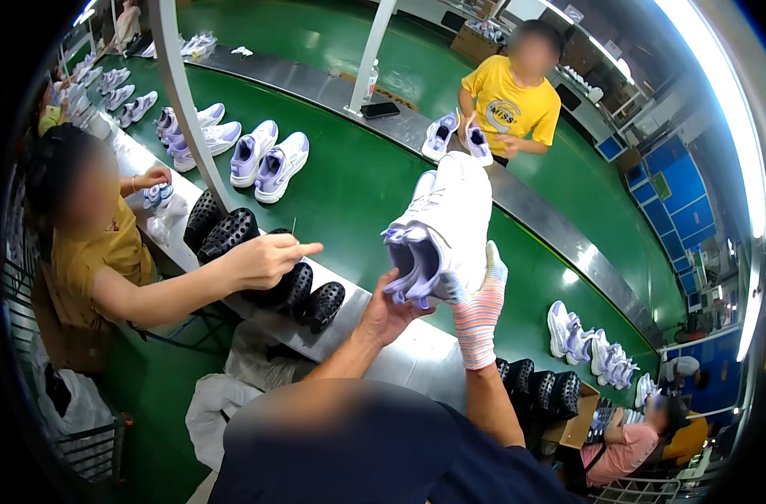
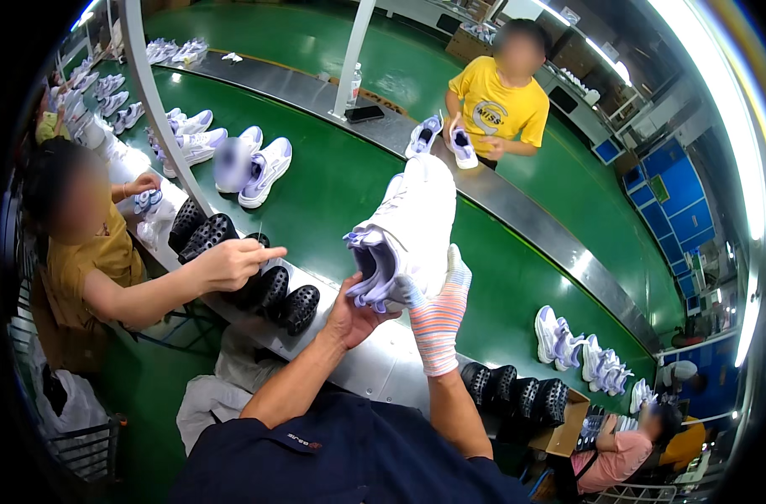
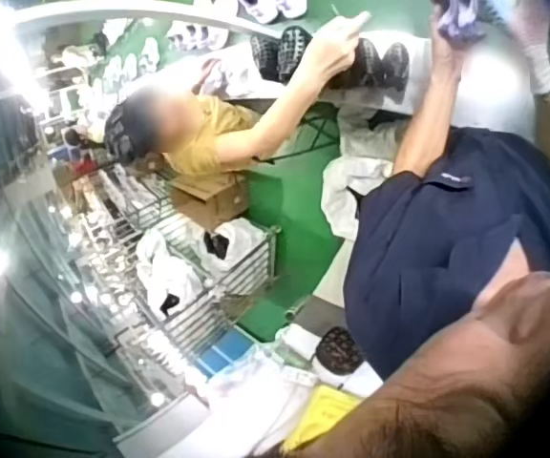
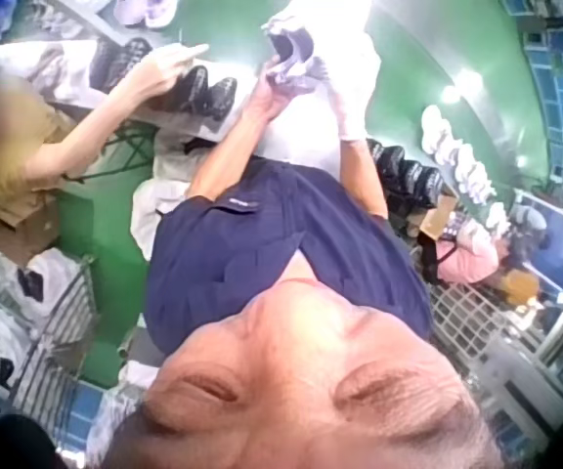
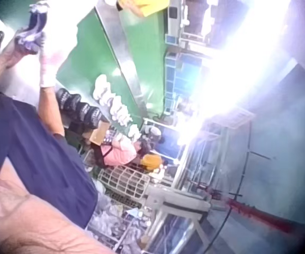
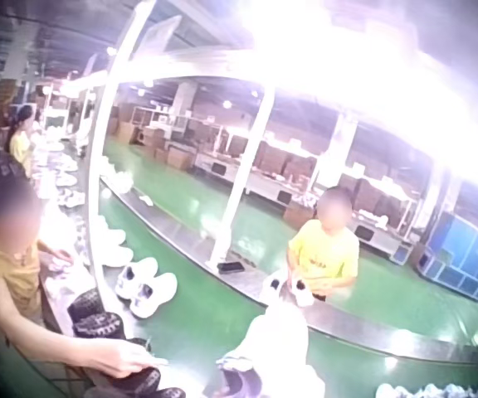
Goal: The person takes shoes and shoe soles from a conveyor belt, wipes the interior and exterior of the shoes, and places them back on the belt or into a container.
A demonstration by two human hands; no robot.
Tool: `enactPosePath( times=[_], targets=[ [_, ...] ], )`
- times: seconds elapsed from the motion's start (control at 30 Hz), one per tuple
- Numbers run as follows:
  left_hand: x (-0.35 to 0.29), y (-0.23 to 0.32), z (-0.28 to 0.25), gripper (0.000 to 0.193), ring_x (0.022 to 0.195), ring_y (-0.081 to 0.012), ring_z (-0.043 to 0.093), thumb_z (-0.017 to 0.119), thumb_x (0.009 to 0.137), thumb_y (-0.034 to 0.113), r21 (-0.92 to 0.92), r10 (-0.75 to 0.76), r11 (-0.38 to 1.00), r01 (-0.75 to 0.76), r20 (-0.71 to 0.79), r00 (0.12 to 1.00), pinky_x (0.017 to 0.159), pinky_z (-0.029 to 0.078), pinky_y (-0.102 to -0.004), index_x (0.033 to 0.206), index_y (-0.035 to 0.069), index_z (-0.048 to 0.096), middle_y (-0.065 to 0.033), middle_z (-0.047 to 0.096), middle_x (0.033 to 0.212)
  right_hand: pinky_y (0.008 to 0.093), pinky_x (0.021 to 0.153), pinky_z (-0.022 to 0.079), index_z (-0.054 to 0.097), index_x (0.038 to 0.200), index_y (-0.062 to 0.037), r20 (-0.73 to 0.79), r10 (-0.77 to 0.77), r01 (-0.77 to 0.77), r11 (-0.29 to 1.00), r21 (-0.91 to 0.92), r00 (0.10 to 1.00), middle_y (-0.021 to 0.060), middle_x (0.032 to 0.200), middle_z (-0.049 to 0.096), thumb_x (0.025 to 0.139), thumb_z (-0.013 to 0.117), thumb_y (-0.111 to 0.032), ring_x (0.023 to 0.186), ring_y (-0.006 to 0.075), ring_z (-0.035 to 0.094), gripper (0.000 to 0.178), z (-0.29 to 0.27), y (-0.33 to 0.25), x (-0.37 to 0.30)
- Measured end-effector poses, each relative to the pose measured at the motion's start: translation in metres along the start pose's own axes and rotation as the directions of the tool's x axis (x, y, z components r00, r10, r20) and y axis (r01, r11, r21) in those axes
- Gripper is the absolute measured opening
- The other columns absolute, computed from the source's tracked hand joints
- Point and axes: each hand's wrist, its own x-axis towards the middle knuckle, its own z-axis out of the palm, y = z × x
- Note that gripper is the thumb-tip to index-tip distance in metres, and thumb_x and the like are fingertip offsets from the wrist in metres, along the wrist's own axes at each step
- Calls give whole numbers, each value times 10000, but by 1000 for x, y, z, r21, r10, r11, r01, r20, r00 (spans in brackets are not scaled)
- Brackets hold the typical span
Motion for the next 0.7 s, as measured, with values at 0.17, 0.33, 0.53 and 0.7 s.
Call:
enactPosePath(
  times=[0.17,0.33,0.53,0.7],
  targets=[
    [5,-18,4,571,1116,-282,666,507,971,546,-271,-32,962,43,44,999,934,553,-507,1328,107,590,-105,679,1247,469,1024,471,456,1417,83,133,-70,113,927,-357,989,257,1305,524,727,889,-399,1173,418,551,947,4,-29,15],
    [2,10,0,593,1165,-312,639,500,961,550,-323,26,946,-13,37,999,974,531,-502,1349,109,582,-129,648,1300,473,1003,492,464,1428,67,188,-105,188,844,-503,976,267,1304,539,720,865,-448,1188,432,554,963,39,-55,24],
    [2,17,-14,618,1200,-312,610,473,961,567,-400,61,915,-58,-5,998,1024,503,-507,1368,113,570,-138,621,1334,474,994,503,464,1438,46,252,-78,216,781,-586,965,263,1326,539,713,858,-479,1196,426,559,978,65,-71,20],
    [2,15,-16,597,1209,-309,603,416,985,545,-468,-12,882,-62,-154,988,1023,506,-508,1375,119,566,-129,611,1351,477,987,510,459,1446,33,297,-49,231,751,-618,954,264,1338,537,723,848,-487,1194,432,560,972,77,-72,20]
  ],
)
